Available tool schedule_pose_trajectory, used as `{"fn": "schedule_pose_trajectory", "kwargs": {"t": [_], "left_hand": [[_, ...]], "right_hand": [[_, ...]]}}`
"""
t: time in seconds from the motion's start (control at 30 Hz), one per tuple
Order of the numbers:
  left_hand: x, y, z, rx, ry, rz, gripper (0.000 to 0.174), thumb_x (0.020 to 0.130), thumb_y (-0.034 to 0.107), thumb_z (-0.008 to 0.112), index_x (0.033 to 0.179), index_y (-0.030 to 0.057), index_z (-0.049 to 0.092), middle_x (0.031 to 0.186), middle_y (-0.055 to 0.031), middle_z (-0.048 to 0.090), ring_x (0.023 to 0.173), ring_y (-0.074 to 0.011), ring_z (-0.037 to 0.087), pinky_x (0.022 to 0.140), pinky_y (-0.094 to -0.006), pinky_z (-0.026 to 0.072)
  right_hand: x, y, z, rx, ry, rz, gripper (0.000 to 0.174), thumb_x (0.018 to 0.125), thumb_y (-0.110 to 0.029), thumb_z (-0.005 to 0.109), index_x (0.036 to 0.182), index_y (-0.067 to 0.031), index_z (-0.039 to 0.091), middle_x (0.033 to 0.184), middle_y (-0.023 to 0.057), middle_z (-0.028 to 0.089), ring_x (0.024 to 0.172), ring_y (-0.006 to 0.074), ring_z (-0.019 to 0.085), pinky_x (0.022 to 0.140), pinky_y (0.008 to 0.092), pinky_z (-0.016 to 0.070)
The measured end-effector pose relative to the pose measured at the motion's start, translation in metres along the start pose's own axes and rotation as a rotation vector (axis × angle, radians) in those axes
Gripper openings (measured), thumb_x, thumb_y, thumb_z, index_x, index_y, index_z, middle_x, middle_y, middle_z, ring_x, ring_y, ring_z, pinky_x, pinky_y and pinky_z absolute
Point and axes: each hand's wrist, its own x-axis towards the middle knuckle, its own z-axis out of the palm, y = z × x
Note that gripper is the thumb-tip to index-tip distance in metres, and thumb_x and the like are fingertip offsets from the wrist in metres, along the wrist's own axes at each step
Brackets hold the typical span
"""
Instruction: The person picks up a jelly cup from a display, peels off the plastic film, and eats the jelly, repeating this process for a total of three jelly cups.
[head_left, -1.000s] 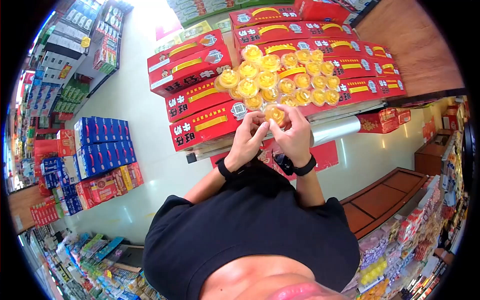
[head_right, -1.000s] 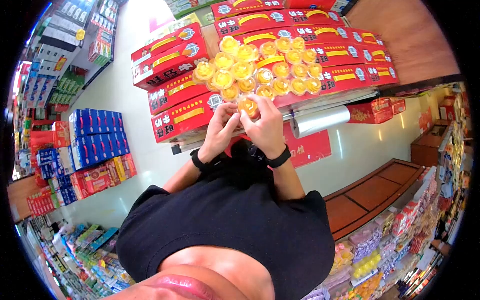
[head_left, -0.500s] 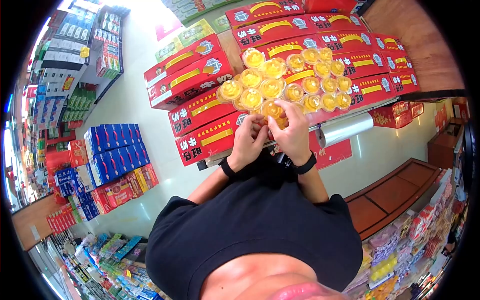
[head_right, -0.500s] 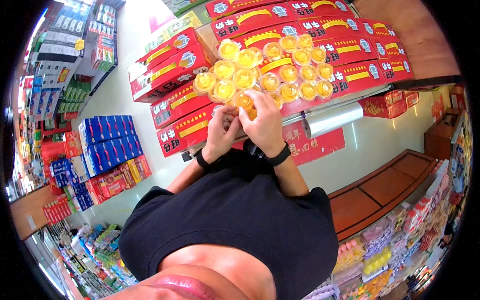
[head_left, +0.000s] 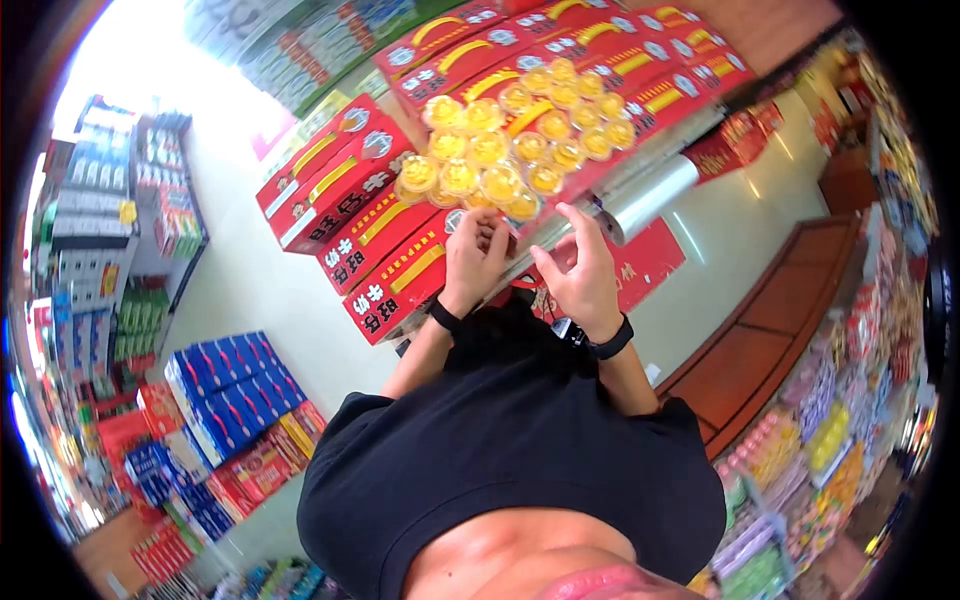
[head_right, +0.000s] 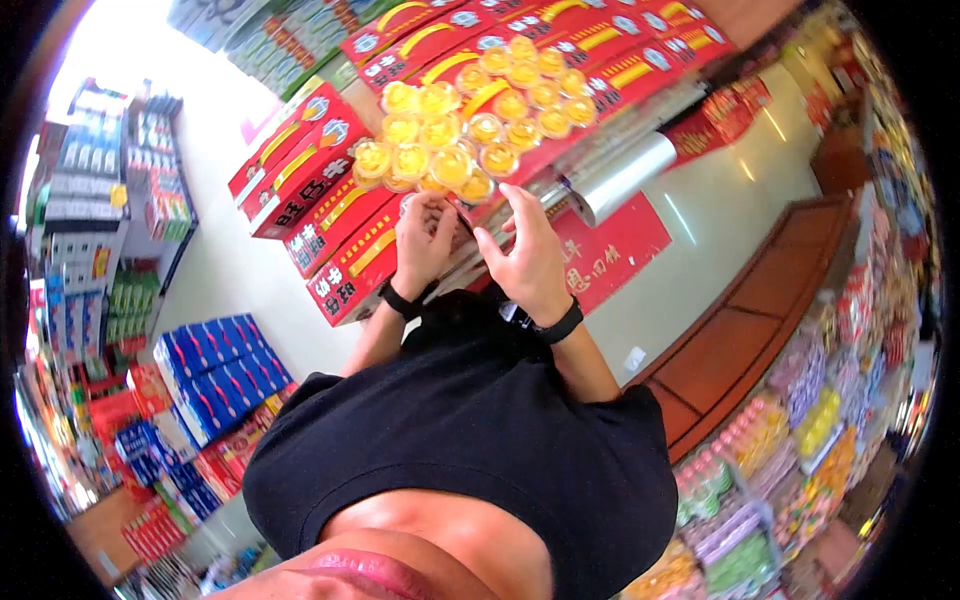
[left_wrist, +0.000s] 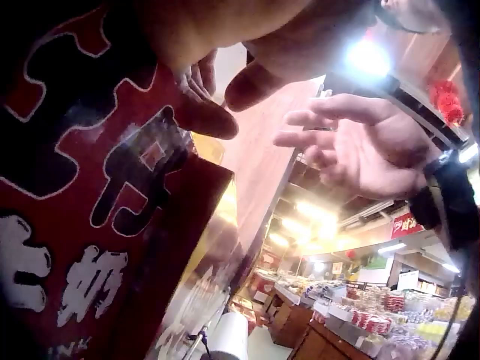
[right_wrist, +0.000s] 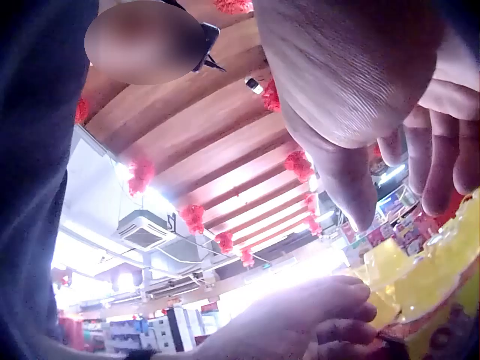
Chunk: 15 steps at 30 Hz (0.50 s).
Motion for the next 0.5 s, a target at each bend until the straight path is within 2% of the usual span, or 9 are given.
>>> {"fn": "schedule_pose_trajectory", "kwargs": {"t": [0.03, 0.1, 0.17, 0.2, 0.3, 0.37, 0.4, 0.47, 0.5], "left_hand": [[0.0, 0.001, 0.002, 0.05, 0.011, 0.045, 0.021, 0.089, 0.003, 0.064, 0.107, -0.0029, 0.054, 0.081, -0.0094, 0.065, 0.066, -0.013, 0.064, 0.058, -0.0251, 0.051], [-0.002, -0.003, 0.006, -0.062, 0.032, -0.043, 0.019, 0.091, 0.004, 0.063, 0.106, -0.0026, 0.056, 0.08, -0.0077, 0.064, 0.066, -0.011, 0.062, 0.059, -0.0255, 0.0504], [-0.001, -0.007, 0.01, -0.103, 0.055, 0.031, 0.017, 0.092, 0.006, 0.063, 0.106, -0.0024, 0.056, 0.082, -0.0059, 0.064, 0.066, -0.0093, 0.06, 0.06, -0.0232, 0.049], [-0.001, -0.012, 0.013, -0.162, 0.064, 0.022, 0.016, 0.094, 0.007, 0.062, 0.105, -0.0022, 0.056, 0.083, -0.0039, 0.063, 0.066, -0.0079, 0.058, 0.06, -0.0225, 0.0478], [-0.018, 0.004, 0.015, -0.268, -0.041, -0.043, 0.014, 0.094, 0.008, 0.062, 0.104, -0.0011, 0.056, 0.084, -0.0017, 0.061, 0.069, -0.0068, 0.056, 0.062, -0.023, 0.0466], [-0.039, 0.002, 0.022, -0.256, -0.118, -0.032, 0.014, 0.095, 0.008, 0.062, 0.104, -0.0008, 0.056, 0.083, -0.0014, 0.06, 0.071, -0.0065, 0.056, 0.063, -0.0227, 0.0461], [-0.053, 0.003, 0.028, -0.244, -0.143, -0.03, 0.013, 0.095, 0.008, 0.061, 0.104, -0.0005, 0.056, 0.083, -0.0011, 0.06, 0.072, -0.0062, 0.055, 0.064, -0.0223, 0.0457], [-0.086, 0.019, 0.042, -0.29, -0.291, -0.088, 0.015, 0.095, 0.01, 0.061, 0.105, -0.0001, 0.056, 0.083, -0.0007, 0.058, 0.072, -0.0058, 0.053, 0.065, -0.0221, 0.0447], [-0.104, 0.024, 0.05, -0.324, -0.363, -0.138, 0.015, 0.095, 0.01, 0.062, 0.105, 0.0002, 0.056, 0.083, -0.0007, 0.058, 0.072, -0.0057, 0.053, 0.065, -0.022, 0.0443]], "right_hand": [[-0.015, -0.004, -0.007, -0.019, 0.035, 0.011, 0.062, 0.078, -0.011, 0.075, 0.132, 0.0004, 0.048, 0.125, 0.0177, 0.057, 0.085, 0.0241, 0.061, 0.076, 0.0331, 0.0518], [-0.044, -0.008, -0.02, -0.018, 0.08, 0.056, 0.063, 0.078, -0.013, 0.076, 0.133, 0.0003, 0.048, 0.125, 0.0171, 0.057, 0.081, 0.0239, 0.062, 0.074, 0.0329, 0.0525], [-0.074, -0.007, -0.034, -0.064, 0.132, 0.074, 0.064, 0.078, -0.014, 0.077, 0.133, 0.0004, 0.048, 0.124, 0.017, 0.058, 0.078, 0.024, 0.062, 0.072, 0.0332, 0.0529], [-0.091, -0.006, -0.04, -0.106, 0.143, 0.119, 0.064, 0.078, -0.012, 0.076, 0.134, -0.0003, 0.047, 0.123, 0.0151, 0.059, 0.079, 0.0208, 0.062, 0.07, 0.031, 0.0523], [-0.138, 0.0, -0.048, -0.169, 0.23, 0.231, 0.066, 0.079, -0.013, 0.076, 0.136, -0.0016, 0.045, 0.123, 0.014, 0.06, 0.078, 0.0181, 0.062, 0.068, 0.0303, 0.0529], [-0.172, 0.003, -0.043, -0.219, 0.254, 0.293, 0.066, 0.079, -0.016, 0.075, 0.135, -0.0002, 0.045, 0.128, 0.0212, 0.056, 0.11, 0.035, 0.06, 0.092, 0.0399, 0.05], [-0.187, -0.004, -0.042, -0.223, 0.308, 0.328, 0.066, 0.079, -0.016, 0.075, 0.135, -0.0002, 0.045, 0.128, 0.0212, 0.056, 0.11, 0.035, 0.06, 0.092, 0.0399, 0.05], [-0.211, -0.019, -0.045, -0.267, 0.239, 0.369, 0.066, 0.08, -0.016, 0.074, 0.136, 0.0002, 0.043, 0.13, 0.0232, 0.054, 0.121, 0.0386, 0.053, 0.1, 0.0428, 0.046], [-0.224, -0.019, -0.045, -0.259, 0.226, 0.373, 0.066, 0.081, -0.017, 0.072, 0.137, 0.0007, 0.041, 0.131, 0.0236, 0.053, 0.12, 0.0387, 0.053, 0.099, 0.0432, 0.0465]]}}
